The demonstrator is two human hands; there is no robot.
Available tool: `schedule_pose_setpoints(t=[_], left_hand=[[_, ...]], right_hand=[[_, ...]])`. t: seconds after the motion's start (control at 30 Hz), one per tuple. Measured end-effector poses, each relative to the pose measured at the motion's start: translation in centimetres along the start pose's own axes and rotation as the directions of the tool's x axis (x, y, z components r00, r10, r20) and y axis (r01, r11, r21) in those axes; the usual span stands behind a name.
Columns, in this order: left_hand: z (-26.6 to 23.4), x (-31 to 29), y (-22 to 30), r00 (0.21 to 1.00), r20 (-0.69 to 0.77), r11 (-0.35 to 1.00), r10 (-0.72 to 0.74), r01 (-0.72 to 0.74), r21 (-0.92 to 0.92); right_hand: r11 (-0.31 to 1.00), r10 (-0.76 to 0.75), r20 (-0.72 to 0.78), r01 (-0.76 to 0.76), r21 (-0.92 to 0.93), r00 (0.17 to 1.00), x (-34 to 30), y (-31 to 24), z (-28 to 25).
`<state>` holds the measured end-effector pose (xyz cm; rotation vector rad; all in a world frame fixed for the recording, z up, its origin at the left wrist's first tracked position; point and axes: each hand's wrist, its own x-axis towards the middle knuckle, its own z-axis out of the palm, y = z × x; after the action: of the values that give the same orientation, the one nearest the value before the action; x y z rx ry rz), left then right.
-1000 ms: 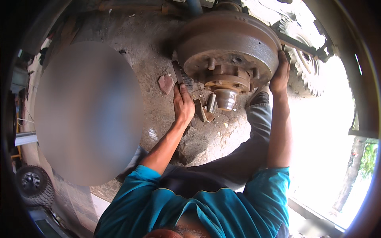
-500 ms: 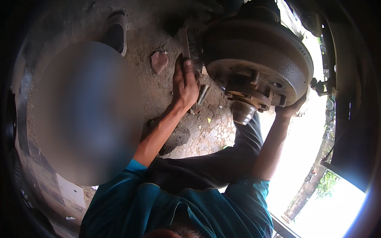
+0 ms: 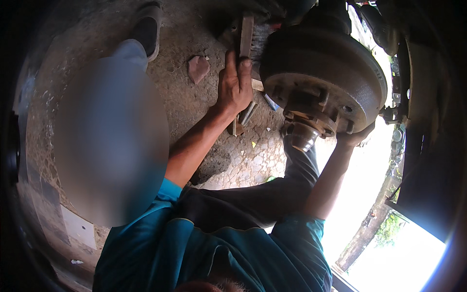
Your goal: The person cleans a vehicle's brake drum assembly using a wire brush and sandpaper. They scrub the drum's surface and inner components to remove rust and debris, then switch to sandpaper to smooth the metal surface.
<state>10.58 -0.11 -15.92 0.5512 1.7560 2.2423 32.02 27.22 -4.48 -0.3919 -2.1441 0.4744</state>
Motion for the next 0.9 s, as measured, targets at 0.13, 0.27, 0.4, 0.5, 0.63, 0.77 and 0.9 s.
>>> schedule_pose_setpoints(t=[0.13, 0.27, 0.4, 0.5, 0.63, 0.77, 0.9], left_hand=[[-0.4, -3.9, -5.2, 0.994, 0.089, 0.981, -0.056, 0.038, 0.189], [0.0, -0.1, -1.6, 0.991, -0.056, 0.992, 0.122, -0.12, 0.023], [0.5, 0.5, -1.0, 0.963, -0.107, 0.969, 0.247, -0.248, 0.008], [-0.4, -3.0, -6.5, 0.99, -0.019, 0.974, 0.14, -0.135, 0.184], [-0.5, -0.3, -2.2, 0.994, 0.001, 0.992, 0.105, -0.105, 0.068], [-0.9, 3.1, 3.3, 0.973, 0.047, 0.968, 0.227, -0.231, 0.098], [-2.0, 0.1, -2.7, 0.986, 0.053, 0.984, 0.158, -0.161, 0.078]], right_hand=[[0.994, -0.095, -0.01, 0.094, -0.06, 0.995, 0.6, -2.1, 1.4], [0.721, 0.427, 0.043, -0.369, 0.586, 0.903, -0.2, -0.9, -0.3], [0.989, 0.081, -0.039, -0.076, 0.127, 0.996, -0.2, -1.9, 0.9], [0.995, 0.017, -0.023, -0.015, 0.099, 1.0, 0.6, -2.3, 1.0], [0.99, 0.04, -0.037, -0.035, 0.139, 0.998, -0.1, 0.6, 0.2], [0.999, -0.032, -0.01, 0.032, -0.03, 0.999, -0.7, 0.6, -0.1], [0.999, 0.013, -0.019, -0.012, 0.052, 1.0, -0.2, -1.0, 0.7]])
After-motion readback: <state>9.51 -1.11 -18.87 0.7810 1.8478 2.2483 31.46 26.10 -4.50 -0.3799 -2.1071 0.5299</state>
